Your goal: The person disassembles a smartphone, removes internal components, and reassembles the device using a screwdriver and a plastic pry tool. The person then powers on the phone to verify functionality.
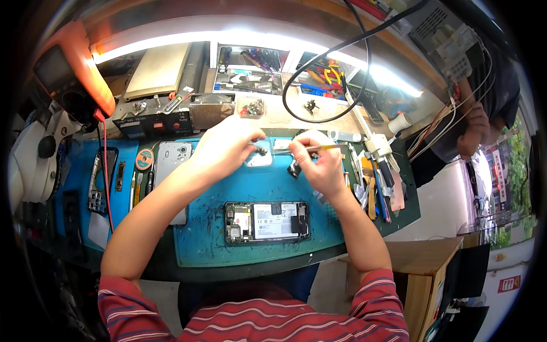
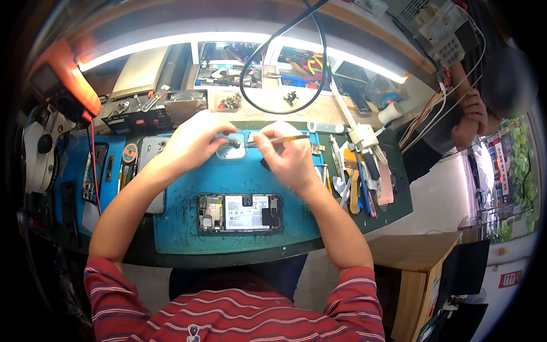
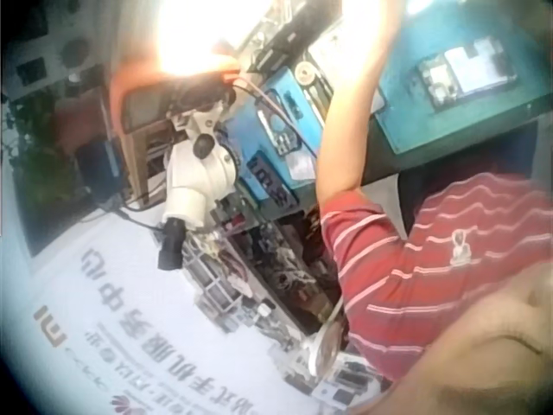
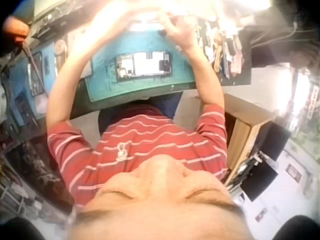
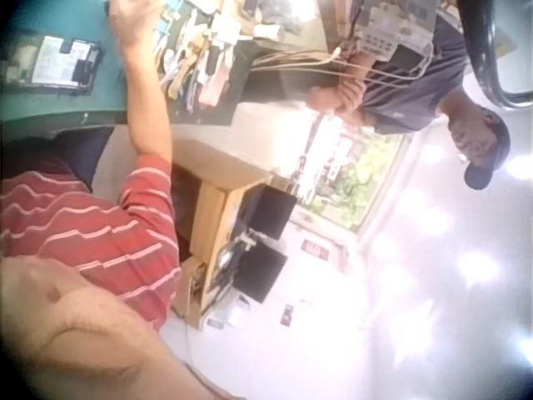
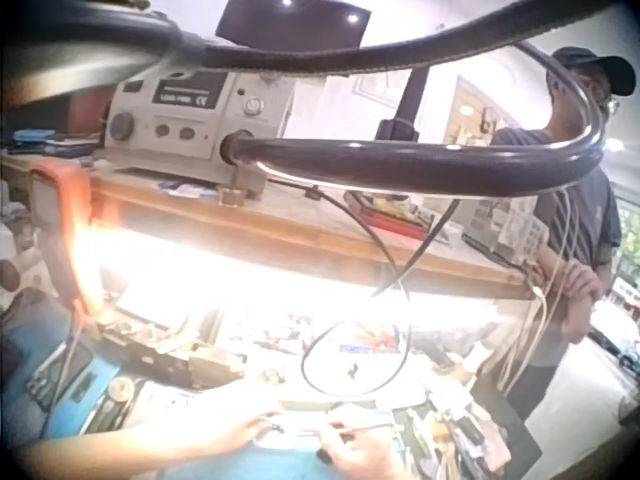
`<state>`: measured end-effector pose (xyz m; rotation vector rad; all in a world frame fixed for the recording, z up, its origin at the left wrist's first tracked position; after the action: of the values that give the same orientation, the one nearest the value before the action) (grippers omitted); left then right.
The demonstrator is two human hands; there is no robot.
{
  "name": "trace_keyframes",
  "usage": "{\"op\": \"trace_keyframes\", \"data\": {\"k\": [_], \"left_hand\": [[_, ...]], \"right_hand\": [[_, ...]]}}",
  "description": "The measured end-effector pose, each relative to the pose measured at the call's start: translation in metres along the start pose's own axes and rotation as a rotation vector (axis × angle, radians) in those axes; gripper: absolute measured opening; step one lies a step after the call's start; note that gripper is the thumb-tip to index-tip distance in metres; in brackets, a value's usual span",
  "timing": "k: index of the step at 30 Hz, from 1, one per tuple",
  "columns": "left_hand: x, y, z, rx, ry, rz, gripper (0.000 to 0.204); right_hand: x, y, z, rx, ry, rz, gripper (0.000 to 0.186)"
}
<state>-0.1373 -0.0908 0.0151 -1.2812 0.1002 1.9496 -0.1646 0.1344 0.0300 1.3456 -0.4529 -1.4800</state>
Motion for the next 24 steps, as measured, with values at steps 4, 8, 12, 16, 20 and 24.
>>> {"op": "trace_keyframes", "data": {"k": [4, 8, 12, 16, 20, 24], "left_hand": [[0.004, -0.007, 0.009, -0.007, 0.077, 0.027, 0.046], [0.009, -0.008, 0.015, -0.012, 0.079, 0.059, 0.055], [0.011, -0.003, 0.013, -0.044, 0.085, 0.035, 0.059], [0.008, -0.001, 0.014, -0.058, 0.014, -0.103, 0.062], [-0.001, -0.004, 0.006, -0.141, 0.027, -0.170, 0.066], [0.000, -0.013, 0.004, -0.152, 0.007, -0.136, 0.076]], "right_hand": [[-0.004, -0.006, 0.001, 0.058, -0.032, 0.046, 0.022], [-0.004, -0.012, 0.004, 0.119, -0.019, 0.115, 0.023], [-0.005, -0.014, 0.003, 0.119, -0.001, 0.116, 0.022], [-0.009, -0.019, 0.009, -0.172, -0.055, 0.027, 0.018], [0.014, -0.002, 0.014, 0.074, 0.044, 0.032, 0.022], [0.021, -0.002, 0.026, 0.204, 0.207, -0.230, 0.031]]}}
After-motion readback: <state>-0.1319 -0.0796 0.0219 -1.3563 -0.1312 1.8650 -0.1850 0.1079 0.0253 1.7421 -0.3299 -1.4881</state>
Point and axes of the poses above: each hand's wrist, its own z-axis towards the middle knuckle, its own x-axis out of the palm, y = z × x, the point moved 3 cm from there along z, towards the middle knuckle, and after that the axes turned 11 degrees about x, right-handed, at the moved point
